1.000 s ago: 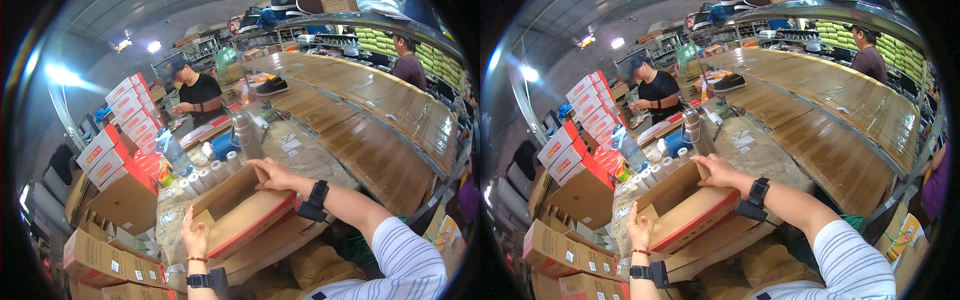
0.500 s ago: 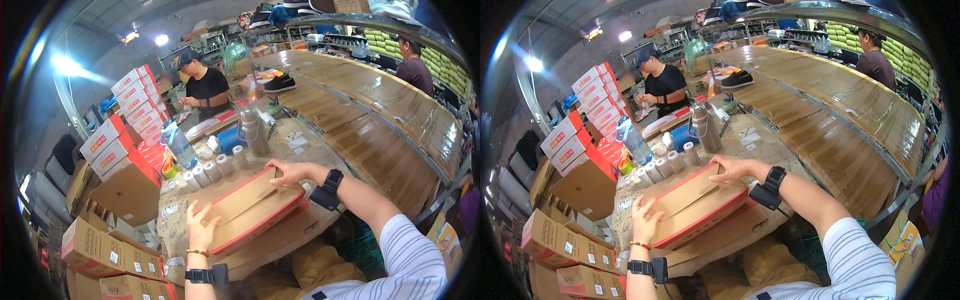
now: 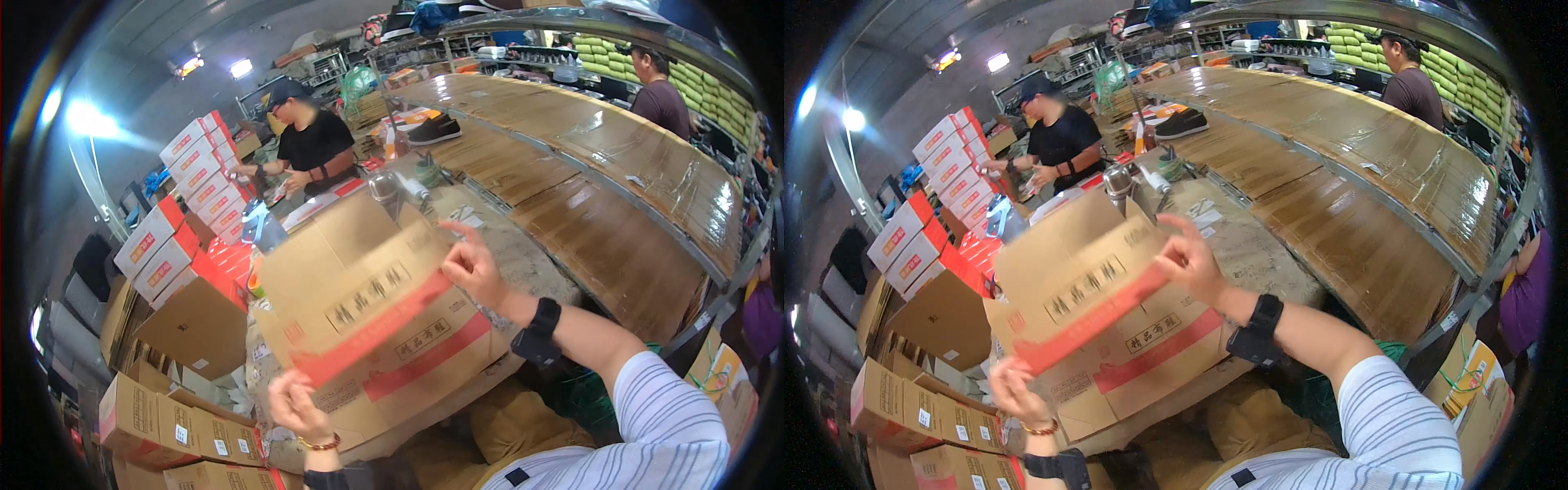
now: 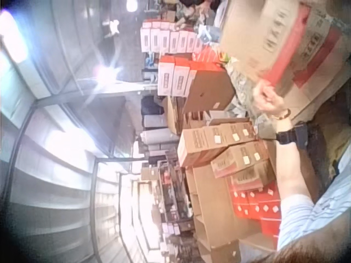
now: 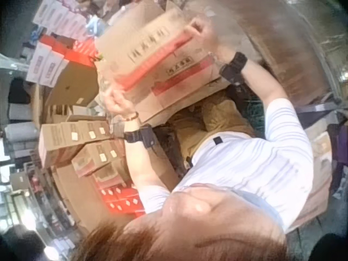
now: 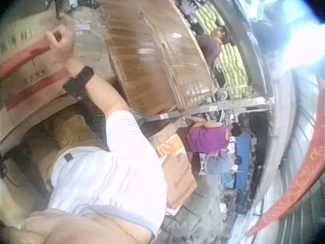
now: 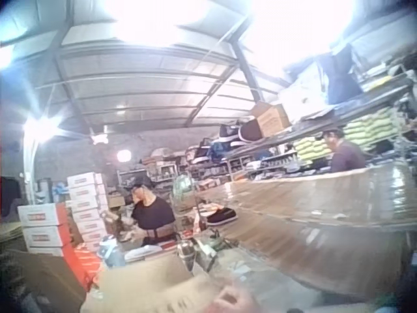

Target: Pack shoes into boxes and apply labels in a factory setting.

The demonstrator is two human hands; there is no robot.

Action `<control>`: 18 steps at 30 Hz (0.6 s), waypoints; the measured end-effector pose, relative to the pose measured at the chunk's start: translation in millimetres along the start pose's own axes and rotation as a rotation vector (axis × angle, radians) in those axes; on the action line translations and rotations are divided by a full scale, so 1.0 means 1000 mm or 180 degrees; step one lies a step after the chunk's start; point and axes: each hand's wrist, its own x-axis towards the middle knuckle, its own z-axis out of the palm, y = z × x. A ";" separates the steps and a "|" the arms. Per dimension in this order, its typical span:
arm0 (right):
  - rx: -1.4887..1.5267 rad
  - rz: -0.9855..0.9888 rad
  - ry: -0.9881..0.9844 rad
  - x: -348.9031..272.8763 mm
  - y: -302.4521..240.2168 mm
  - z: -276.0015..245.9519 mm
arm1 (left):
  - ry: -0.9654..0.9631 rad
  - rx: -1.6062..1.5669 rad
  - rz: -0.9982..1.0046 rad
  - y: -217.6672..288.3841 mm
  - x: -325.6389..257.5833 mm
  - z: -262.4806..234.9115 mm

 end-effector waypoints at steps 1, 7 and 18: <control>0.0298 0.0612 -0.0053 -0.009 0.016 0.003 | -0.0323 0.0094 -0.0238 -0.019 -0.018 -0.011; -0.1341 -0.0293 -0.0019 -0.057 0.114 -0.046 | -0.0727 0.0907 -0.0853 -0.095 -0.084 -0.039; -0.4273 -0.0152 0.0311 -0.100 0.172 -0.094 | -0.1118 0.3790 -0.0816 -0.170 -0.129 -0.100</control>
